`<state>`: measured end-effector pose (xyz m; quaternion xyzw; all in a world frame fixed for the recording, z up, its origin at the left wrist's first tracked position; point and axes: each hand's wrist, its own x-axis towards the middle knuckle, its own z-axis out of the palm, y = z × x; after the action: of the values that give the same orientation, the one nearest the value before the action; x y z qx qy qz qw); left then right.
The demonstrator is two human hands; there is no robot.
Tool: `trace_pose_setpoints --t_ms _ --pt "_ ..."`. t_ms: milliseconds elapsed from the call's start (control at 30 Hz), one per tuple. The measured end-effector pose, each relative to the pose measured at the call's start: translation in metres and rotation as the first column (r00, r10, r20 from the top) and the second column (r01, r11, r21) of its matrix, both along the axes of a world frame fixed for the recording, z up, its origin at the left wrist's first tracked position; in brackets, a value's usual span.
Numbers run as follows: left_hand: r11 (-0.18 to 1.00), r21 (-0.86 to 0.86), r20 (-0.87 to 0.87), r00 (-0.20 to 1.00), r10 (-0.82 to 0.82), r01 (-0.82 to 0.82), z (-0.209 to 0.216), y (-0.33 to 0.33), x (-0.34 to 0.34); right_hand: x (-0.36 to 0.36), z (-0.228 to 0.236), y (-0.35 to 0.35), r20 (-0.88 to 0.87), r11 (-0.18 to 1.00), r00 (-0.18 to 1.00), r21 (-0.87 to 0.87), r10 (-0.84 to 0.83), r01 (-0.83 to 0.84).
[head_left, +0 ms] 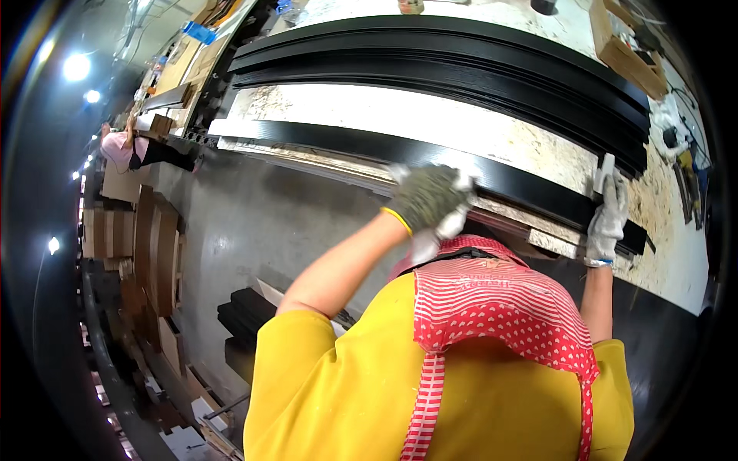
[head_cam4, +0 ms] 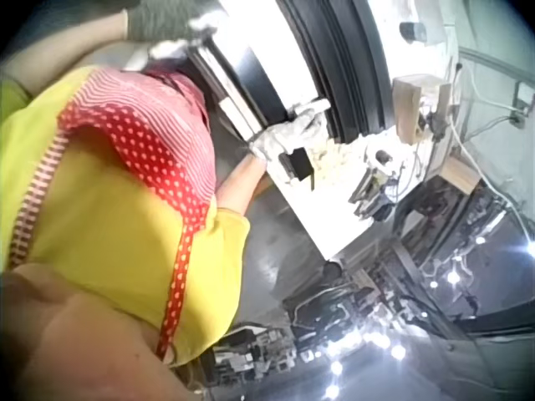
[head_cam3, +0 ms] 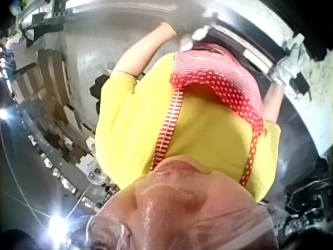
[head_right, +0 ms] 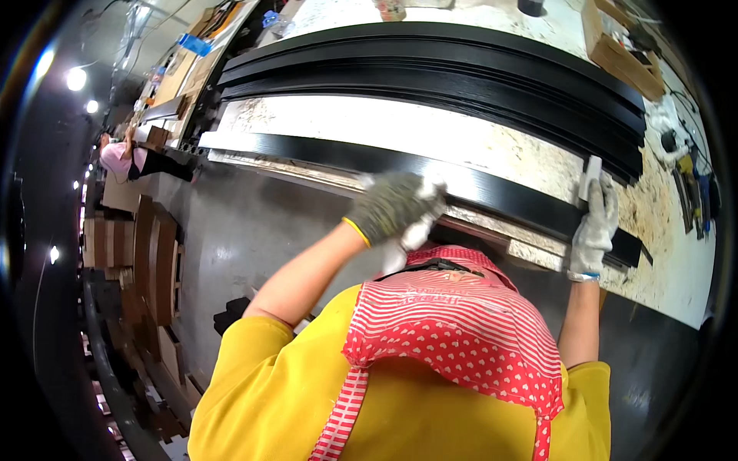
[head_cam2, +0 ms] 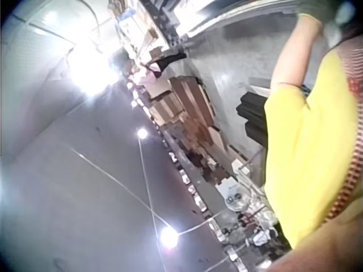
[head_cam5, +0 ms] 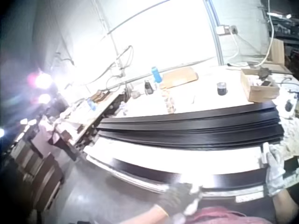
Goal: The person wipes down black metal beams with a cloth, handling them one at a time and moving them along a work surface.
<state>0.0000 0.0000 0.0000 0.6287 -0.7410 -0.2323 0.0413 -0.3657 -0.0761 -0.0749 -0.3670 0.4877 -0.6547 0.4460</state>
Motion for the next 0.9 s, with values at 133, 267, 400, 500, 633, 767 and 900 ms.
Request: trace_pose_setpoints --t_ms 133,267,400,500,633,767,900 --pt "0.963 -0.22 -0.224 0.969 0.103 -0.153 -0.003 0.012 -0.001 0.008 0.006 0.01 -0.105 0.999 0.994 0.036 -0.025 0.029" --pt "0.749 -0.648 0.167 0.934 0.315 -0.137 -0.011 -0.004 0.074 0.039 0.021 0.002 -0.32 0.999 0.946 0.013 0.043 -0.041" --pt "0.773 -0.454 0.248 0.77 0.588 -0.444 -0.003 -0.009 0.14 0.037 0.004 0.001 -0.452 0.994 0.892 -0.097 -0.006 -0.042" --pt "0.837 -0.338 0.366 0.759 0.539 -0.431 -0.021 -0.01 0.129 0.037 -0.002 0.007 -0.528 0.989 0.849 -0.107 0.026 -0.097" --pt "0.925 -0.381 0.11 0.993 0.048 -0.002 -0.008 -0.004 0.042 0.028 -0.014 0.007 -0.436 0.999 0.899 -0.024 -0.034 0.026" --pt "0.989 -0.128 -0.225 0.969 -0.099 0.072 -0.001 0.022 -0.036 0.051 0.024 0.002 -0.161 0.996 0.987 0.091 0.021 -0.006" --pt "0.829 -0.538 -0.16 0.984 0.079 -0.154 0.05 0.004 0.046 0.021 -0.004 0.011 -0.928 0.927 0.204 -0.345 -0.313 -0.149"
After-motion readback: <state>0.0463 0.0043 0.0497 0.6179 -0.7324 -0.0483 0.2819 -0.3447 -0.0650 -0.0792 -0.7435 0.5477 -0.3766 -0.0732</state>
